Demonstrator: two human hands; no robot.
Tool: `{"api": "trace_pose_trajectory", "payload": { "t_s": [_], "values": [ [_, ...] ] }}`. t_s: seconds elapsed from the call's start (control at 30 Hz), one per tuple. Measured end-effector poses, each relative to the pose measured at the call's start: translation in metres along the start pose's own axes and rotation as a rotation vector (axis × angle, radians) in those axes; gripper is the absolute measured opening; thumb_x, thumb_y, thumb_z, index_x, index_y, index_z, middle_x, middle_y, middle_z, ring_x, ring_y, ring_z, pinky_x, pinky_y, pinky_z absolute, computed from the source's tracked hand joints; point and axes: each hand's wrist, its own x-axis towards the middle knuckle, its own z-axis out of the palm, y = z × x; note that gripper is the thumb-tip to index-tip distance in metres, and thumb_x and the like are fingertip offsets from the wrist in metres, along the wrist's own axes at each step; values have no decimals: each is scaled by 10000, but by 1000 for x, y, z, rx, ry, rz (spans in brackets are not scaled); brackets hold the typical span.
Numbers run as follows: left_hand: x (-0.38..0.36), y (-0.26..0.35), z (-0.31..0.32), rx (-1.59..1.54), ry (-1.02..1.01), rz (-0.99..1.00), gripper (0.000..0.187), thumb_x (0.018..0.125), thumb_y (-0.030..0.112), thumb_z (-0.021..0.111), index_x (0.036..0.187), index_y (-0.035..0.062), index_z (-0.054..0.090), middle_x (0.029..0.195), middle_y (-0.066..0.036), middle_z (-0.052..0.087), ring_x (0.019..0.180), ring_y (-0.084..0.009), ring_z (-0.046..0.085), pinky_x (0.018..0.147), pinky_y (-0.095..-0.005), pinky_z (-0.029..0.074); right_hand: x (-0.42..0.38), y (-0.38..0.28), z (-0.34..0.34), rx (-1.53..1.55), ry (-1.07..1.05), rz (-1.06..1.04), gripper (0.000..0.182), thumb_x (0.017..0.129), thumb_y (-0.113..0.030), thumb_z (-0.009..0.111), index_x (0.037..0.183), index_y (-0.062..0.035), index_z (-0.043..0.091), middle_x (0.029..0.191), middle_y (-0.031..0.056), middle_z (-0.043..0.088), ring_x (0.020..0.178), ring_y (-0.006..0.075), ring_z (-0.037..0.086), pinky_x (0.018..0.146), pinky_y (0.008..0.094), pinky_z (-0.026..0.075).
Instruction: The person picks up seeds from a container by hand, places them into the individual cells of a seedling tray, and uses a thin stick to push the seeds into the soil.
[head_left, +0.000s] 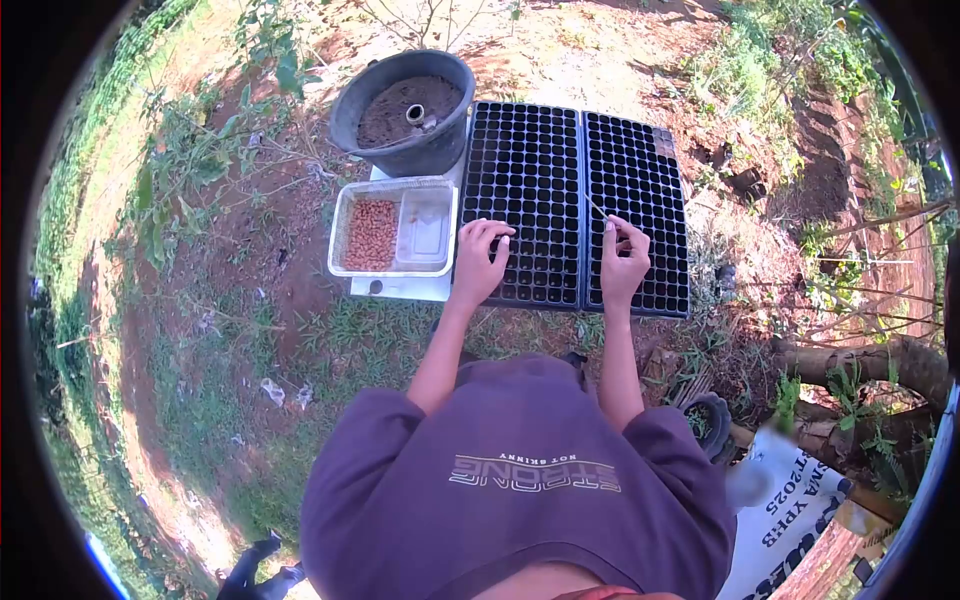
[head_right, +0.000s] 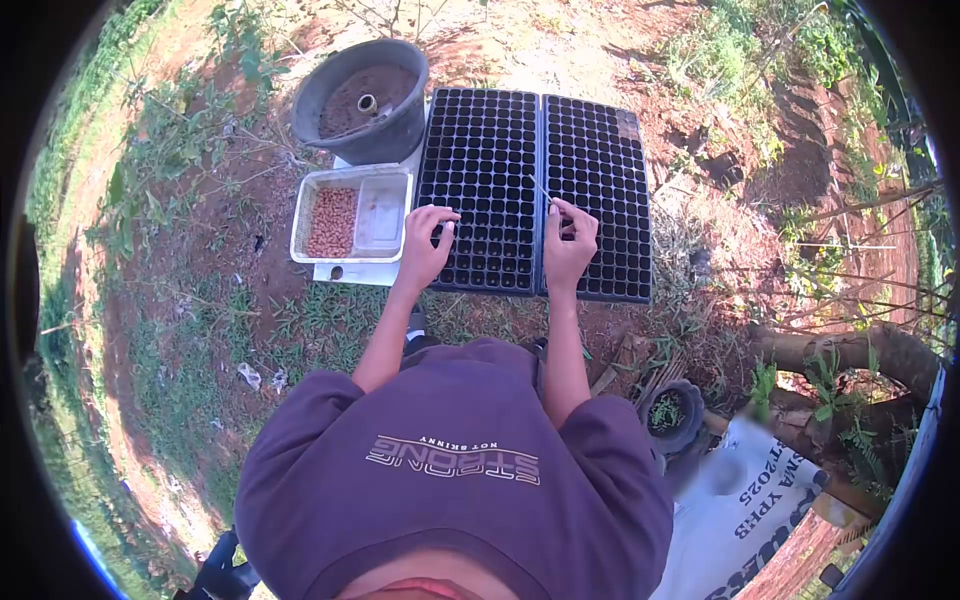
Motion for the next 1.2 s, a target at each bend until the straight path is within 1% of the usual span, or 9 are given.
{"api": "trace_pose_trajectory", "payload": {
  "t_s": [0.1,0.13,0.23,0.33,0.4,0.47,0.67,0.77,1.2],
  "values": [
    [7,-53,-42,16,-5,15,152,949,118,628,1080,101,704,1168,-88,665,1198,-311,529,1091,-441,377,-23,4,58,-65,25,-13,152,890,-97,760,1039,-90,785,922,30,690,748,123,520,640,271,443],
    [8,-71,-56,37,-14,20,153,944,113,628,1076,102,704,1161,-87,665,1193,-311,530,1086,-440,379,-36,4,79,-35,37,94,166,867,-99,777,1033,-95,790,886,32,676,712,120,529,635,269,449],
    [16,-112,-79,73,-7,11,158,930,98,626,1068,105,703,1142,-86,665,1181,-311,533,1072,-439,384,-73,-2,126,-72,-50,153,154,831,-87,783,985,-84,786,868,39,669,760,126,606,676,273,480],
    [13,-140,-91,92,-69,12,175,914,87,628,1074,104,697,1142,-82,656,1192,-316,521,1074,-457,383,-105,7,160,-82,-58,221,121,819,-100,783,935,-69,772,883,68,677,834,209,634,798,347,526],
    [10,-148,-91,79,-127,15,177,909,94,635,1075,108,697,1179,-84,642,1227,-322,501,1087,-469,376,-119,17,172,-170,-22,197,116,818,-107,785,925,-66,766,881,74,674,882,228,627,818,363,521],
    [8,-149,-91,77,-179,25,180,907,101,640,1078,112,697,1214,-87,628,1264,-336,476,1103,-479,365,-129,26,177,-237,16,205,119,814,-120,792,916,-69,757,877,77,669,941,246,608,845,378,508],
    [6,-147,-62,33,-255,86,192,911,120,642,1096,119,694,1262,-111,604,1339,-402,411,1157,-524,314,-135,35,183,-419,68,207,122,824,-144,789,933,-100,756,855,46,654,917,240,581,860,386,486],
    [7,-144,-46,21,-249,48,198,907,121,646,1100,120,693,1266,-125,601,1339,-401,409,1159,-532,307,-130,30,182,-525,-38,138,148,817,-164,786,958,-128,765,789,-16,680,943,230,563,884,385,467],
    [0,-128,-21,131,-150,-61,231,892,105,657,1119,128,692,1270,-124,553,1316,-399,396,1136,-509,339,-110,39,162,-594,-209,-8,125,787,-204,800,813,-132,702,711,-16,667,890,240,553,805,404,420]
  ]
}}
